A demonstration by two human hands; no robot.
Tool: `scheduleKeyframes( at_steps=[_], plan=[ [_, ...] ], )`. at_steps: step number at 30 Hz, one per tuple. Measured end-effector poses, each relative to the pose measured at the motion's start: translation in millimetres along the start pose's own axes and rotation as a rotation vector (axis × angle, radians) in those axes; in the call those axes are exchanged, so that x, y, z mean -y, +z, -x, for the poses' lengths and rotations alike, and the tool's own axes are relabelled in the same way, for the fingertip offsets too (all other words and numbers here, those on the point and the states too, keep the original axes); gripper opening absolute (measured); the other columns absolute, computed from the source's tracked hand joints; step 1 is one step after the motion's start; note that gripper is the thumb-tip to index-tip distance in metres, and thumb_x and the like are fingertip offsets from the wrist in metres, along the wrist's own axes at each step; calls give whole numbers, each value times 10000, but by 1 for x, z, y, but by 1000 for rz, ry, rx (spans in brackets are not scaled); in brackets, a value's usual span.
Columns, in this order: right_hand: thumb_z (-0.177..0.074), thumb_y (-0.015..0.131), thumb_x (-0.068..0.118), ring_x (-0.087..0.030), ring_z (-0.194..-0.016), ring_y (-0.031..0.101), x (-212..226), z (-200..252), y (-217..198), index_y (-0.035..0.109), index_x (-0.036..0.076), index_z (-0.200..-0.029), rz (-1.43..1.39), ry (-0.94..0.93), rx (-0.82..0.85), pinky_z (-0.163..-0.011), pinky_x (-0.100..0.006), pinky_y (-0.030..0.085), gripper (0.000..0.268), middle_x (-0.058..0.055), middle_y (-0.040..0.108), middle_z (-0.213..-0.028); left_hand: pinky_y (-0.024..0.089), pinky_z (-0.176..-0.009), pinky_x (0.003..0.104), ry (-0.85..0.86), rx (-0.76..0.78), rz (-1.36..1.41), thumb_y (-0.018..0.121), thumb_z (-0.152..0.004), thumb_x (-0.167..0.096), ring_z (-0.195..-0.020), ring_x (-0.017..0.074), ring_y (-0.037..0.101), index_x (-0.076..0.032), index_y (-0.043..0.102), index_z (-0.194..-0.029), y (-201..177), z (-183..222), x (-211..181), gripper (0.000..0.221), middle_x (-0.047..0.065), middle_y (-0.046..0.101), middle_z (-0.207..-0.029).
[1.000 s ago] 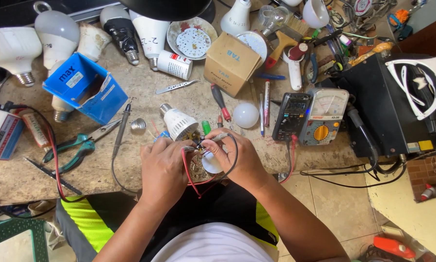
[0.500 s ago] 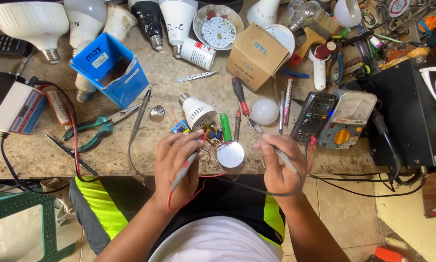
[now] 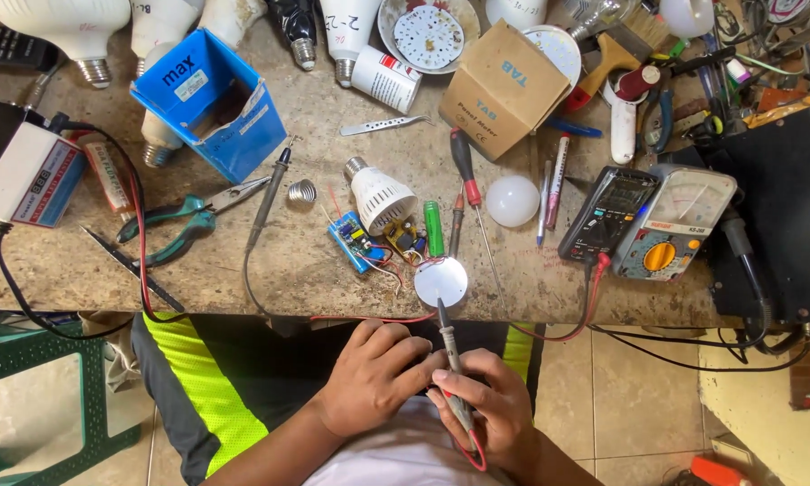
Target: The person is repairing electronics by soldering a circuit board, testing it with a multimeter, and then setting up a digital receiver with a television.
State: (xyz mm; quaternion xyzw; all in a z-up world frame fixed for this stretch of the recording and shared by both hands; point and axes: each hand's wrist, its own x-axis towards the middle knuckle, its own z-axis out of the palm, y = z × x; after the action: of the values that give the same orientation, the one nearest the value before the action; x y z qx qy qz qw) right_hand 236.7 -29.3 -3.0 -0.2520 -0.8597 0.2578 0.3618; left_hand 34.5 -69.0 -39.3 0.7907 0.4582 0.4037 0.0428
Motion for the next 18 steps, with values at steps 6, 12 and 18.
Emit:
scheduleKeyframes(
  at_steps=[6,12,18],
  plan=[
    [-928,662,35,-224,-884,734,-25,24,-18,615,118,-1171,-23,-25,-156,-830,-329,650,261,-166,690,-1013,478,-904,394,-236,-182,-46,714,-989,-352,-1049,270,645,-120,647,-1241,-13,-2,7,349,73,676,-1186],
    [-977,720,-9,-270,-883,629,-86,9,-37,656,64,-1104,448,3,-315,-636,-333,553,160,-176,635,-981,421,-815,398,-425,-257,-276,726,-927,-96,-993,287,619,-146,688,-1172,-22,3,34,253,44,658,-1099],
    [-904,781,19,-308,-785,693,-120,-14,-40,758,138,-1029,598,-66,-243,-747,-418,562,175,-87,681,-931,509,-767,390,-324,-392,-425,748,-841,-102,-897,271,657,-227,767,-1115,-10,-3,52,302,31,669,-1030]
  ],
)
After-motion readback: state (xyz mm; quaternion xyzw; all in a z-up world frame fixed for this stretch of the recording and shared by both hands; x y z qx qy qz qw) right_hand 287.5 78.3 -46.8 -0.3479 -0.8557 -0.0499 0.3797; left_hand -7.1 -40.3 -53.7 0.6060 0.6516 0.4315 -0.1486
